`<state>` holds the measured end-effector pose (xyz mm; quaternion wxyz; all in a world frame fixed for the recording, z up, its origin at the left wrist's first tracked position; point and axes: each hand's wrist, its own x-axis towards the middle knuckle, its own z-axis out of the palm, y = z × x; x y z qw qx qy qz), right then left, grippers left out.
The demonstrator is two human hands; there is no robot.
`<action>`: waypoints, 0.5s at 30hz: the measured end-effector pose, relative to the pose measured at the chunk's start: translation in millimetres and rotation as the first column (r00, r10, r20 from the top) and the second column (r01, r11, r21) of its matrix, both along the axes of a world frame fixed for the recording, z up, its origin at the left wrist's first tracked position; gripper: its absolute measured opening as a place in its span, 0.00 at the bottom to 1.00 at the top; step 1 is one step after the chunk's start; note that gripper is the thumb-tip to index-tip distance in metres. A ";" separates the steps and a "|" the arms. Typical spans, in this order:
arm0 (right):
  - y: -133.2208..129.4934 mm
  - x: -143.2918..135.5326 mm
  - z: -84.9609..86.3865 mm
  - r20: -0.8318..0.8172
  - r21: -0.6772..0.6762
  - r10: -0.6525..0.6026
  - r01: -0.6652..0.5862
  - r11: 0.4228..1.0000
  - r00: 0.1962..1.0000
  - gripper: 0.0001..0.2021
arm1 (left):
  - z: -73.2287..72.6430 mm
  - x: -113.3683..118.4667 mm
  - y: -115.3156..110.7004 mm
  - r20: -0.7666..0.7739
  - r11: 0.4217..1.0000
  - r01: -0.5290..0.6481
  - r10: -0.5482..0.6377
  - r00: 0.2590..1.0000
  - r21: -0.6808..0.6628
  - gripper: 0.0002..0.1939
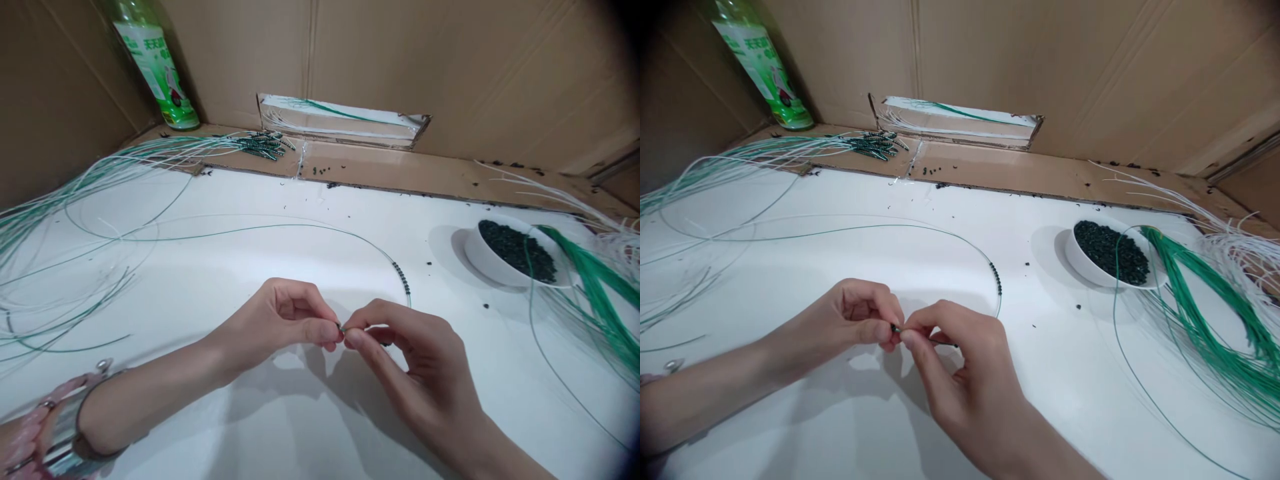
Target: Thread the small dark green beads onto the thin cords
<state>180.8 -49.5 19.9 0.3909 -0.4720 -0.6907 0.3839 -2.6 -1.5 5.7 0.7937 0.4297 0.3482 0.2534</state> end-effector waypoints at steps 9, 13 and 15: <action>2.2 -1.6 2.0 -0.103 -0.106 -0.010 -0.001 0.994 0.995 0.05 | 0.9 1.5 -0.7 0.039 1.000 0.007 -0.007 0.999 -0.016 0.03; 1.1 -3.0 1.9 -0.087 -0.043 -0.036 0.032 0.999 0.996 0.05 | 2.7 1.4 -0.5 0.021 1.000 0.009 -0.009 1.000 -0.026 0.03; 0.9 -3.8 1.7 -0.083 -0.001 -0.050 0.050 0.999 0.995 0.05 | 3.4 1.1 -1.1 0.009 1.000 0.007 -0.006 1.000 -0.027 0.04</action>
